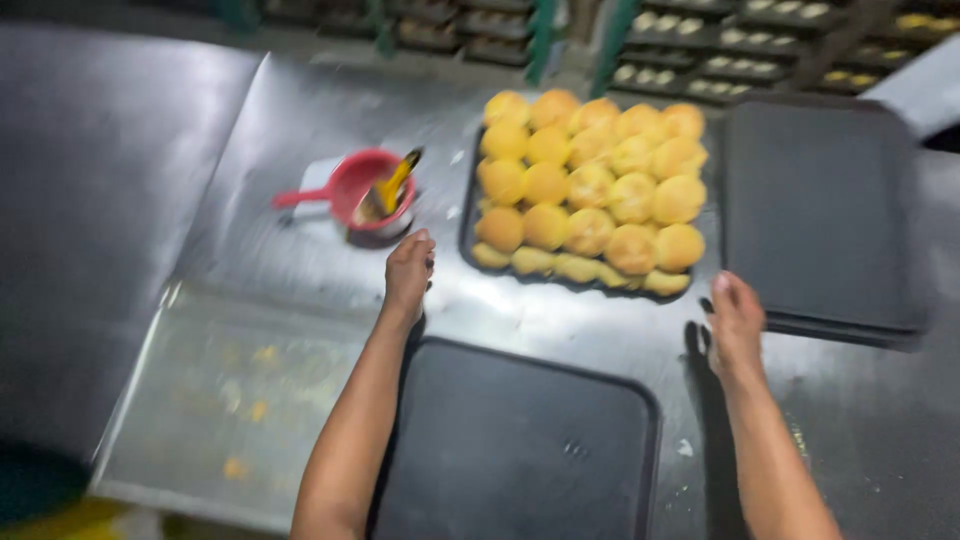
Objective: Sort and arrange baked bread rolls from various trays onto a single large tray at a bakery station.
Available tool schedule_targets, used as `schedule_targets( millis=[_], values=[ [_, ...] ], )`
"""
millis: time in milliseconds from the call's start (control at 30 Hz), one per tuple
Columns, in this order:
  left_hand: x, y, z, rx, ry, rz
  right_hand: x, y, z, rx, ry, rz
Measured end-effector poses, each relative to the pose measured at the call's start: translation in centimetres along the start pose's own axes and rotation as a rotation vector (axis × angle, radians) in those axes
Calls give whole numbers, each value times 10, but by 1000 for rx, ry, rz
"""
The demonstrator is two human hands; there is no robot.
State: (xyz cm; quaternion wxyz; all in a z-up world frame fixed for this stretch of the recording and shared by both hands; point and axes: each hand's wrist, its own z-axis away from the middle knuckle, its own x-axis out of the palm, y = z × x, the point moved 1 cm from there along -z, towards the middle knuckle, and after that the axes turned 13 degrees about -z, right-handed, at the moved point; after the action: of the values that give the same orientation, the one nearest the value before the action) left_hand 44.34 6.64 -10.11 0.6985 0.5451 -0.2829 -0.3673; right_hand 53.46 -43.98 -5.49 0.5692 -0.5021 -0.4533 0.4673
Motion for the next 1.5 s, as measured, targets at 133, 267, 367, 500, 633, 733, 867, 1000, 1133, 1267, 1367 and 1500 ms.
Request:
schedule_targets(
  millis=[133, 267, 367, 500, 633, 733, 867, 1000, 1133, 1267, 1367, 1500],
  values=[
    [-94, 22, 140, 51, 74, -48, -16, 7, 66, -215, -53, 163],
    [-177, 4, 245, -127, 294, -76, -34, 22, 99, -241, -39, 216],
    [-221, -25, 303, -192, 354, -90, -38, 20, 128, -252, -24, 289],
    [-262, -67, 355, -276, 415, -22, -19, -3, 188, -303, -38, 397],
    [-287, -81, 386, -333, 488, 28, 48, -35, 254, -123, -12, 412],
    [-309, -88, 400, -275, 481, 125, 102, -19, 286, -426, -174, 510],
    [-349, -110, 427, -233, 520, 130, 203, -19, 361, -554, -490, 423],
    [-384, -145, 416, -260, 508, 284, 279, -10, 439, -867, -969, 412],
    [-397, -158, 361, -377, 459, 505, 311, -11, 495, -891, -1152, 445],
    [-390, -140, 318, -464, 296, 599, 311, -6, 517, -792, -1160, 484],
    [-388, -149, 298, -366, 161, 631, 291, 0, 521, -785, -1049, 519],
    [-392, -119, 317, -449, 216, 283, 238, -6, 507, -805, -864, 645]
  ],
)
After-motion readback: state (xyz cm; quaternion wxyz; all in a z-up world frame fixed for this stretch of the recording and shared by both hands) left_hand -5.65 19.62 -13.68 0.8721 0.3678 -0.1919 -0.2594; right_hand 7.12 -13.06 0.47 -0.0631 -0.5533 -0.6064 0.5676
